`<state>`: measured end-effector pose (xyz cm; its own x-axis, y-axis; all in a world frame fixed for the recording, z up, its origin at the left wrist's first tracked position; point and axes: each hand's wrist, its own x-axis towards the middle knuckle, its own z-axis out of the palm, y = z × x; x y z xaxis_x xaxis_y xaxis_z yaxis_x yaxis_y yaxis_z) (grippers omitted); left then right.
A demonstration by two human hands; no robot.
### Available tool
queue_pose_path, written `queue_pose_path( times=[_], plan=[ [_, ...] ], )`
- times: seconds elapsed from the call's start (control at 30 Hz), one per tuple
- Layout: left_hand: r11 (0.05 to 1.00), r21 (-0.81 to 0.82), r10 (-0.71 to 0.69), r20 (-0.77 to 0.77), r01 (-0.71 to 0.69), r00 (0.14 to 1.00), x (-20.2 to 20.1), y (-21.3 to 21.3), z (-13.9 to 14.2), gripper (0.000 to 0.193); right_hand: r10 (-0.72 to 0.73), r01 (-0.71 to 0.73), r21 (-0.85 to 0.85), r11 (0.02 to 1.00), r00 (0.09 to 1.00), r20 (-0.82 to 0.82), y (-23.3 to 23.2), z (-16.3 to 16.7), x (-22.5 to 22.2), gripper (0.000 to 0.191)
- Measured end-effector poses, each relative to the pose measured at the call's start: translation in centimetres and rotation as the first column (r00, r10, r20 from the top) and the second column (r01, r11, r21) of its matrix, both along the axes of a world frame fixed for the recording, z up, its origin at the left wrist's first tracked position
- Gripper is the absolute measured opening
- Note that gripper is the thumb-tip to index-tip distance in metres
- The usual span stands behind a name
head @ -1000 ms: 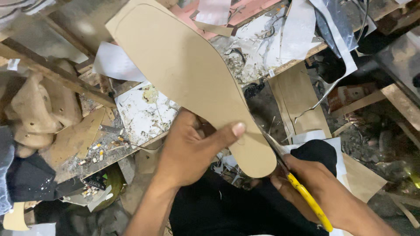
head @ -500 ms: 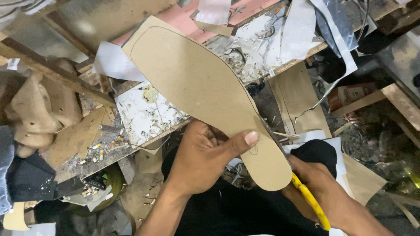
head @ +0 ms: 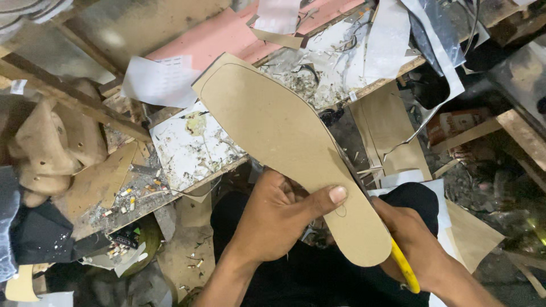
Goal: The person cuts insole shapes out of sheets of insole board using large yellow-handled shears, trimming along drawn outlines and turning each piece to cut around the curves. Cut insoles are set on a pile beside the work area, and scrap pieces fall to the floor.
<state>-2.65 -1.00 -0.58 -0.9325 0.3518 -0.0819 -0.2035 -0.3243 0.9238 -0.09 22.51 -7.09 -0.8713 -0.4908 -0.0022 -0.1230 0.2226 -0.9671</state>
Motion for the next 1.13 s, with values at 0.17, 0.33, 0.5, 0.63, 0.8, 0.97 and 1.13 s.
queue_pose_path(
  times=[0.17, 0.33, 0.5, 0.63, 0.8, 0.97, 1.13],
  plan=[
    [0.999, -0.053, 0.006, 0.000, -0.006, 1.000, 0.0, 0.1, 0.4, 0.025, -0.100, 0.076, 0.168, 0.983, 0.986, 0.136, 0.6, -1.6, 0.8, 0.063],
    [0.948, -0.076, 0.303, -0.068, -0.308, 0.950, 0.2, -0.1, 1.0, 0.025, -0.060, 0.053, 0.210, 0.976, 0.998, 0.025, 0.2, -1.6, 0.9, 0.035],
    [0.962, -0.080, 0.258, -0.050, -0.262, 0.965, 0.8, 0.9, 0.7, 0.023, -0.091, 0.086, 0.049, 0.995, 0.989, 0.119, -0.7, -0.1, 0.2, 0.055],
    [0.964, -0.093, 0.246, -0.032, -0.248, 0.969, 0.8, 0.5, 0.5, 0.024, -0.072, 0.068, 0.051, 0.996, 0.993, 0.091, -1.0, 0.2, 0.0, 0.051],
    [0.961, -0.076, 0.262, -0.044, -0.264, 0.964, 0.7, 0.4, 0.3, 0.028, -0.095, 0.089, 0.056, 0.994, 0.989, 0.116, -0.6, -1.0, 0.4, 0.043],
    [0.920, -0.083, 0.375, -0.096, -0.382, 0.922, 0.3, -0.3, 0.4, 0.027, -0.099, 0.094, 0.147, 0.985, 0.995, 0.030, -0.7, -1.4, 0.7, 0.030],
    [0.916, -0.122, 0.363, -0.158, -0.383, 0.918, 0.8, 0.0, 0.2, 0.032, -0.084, 0.081, 0.092, 0.992, 0.996, 0.028, -1.1, 0.0, 0.2, 0.034]
  ],
)
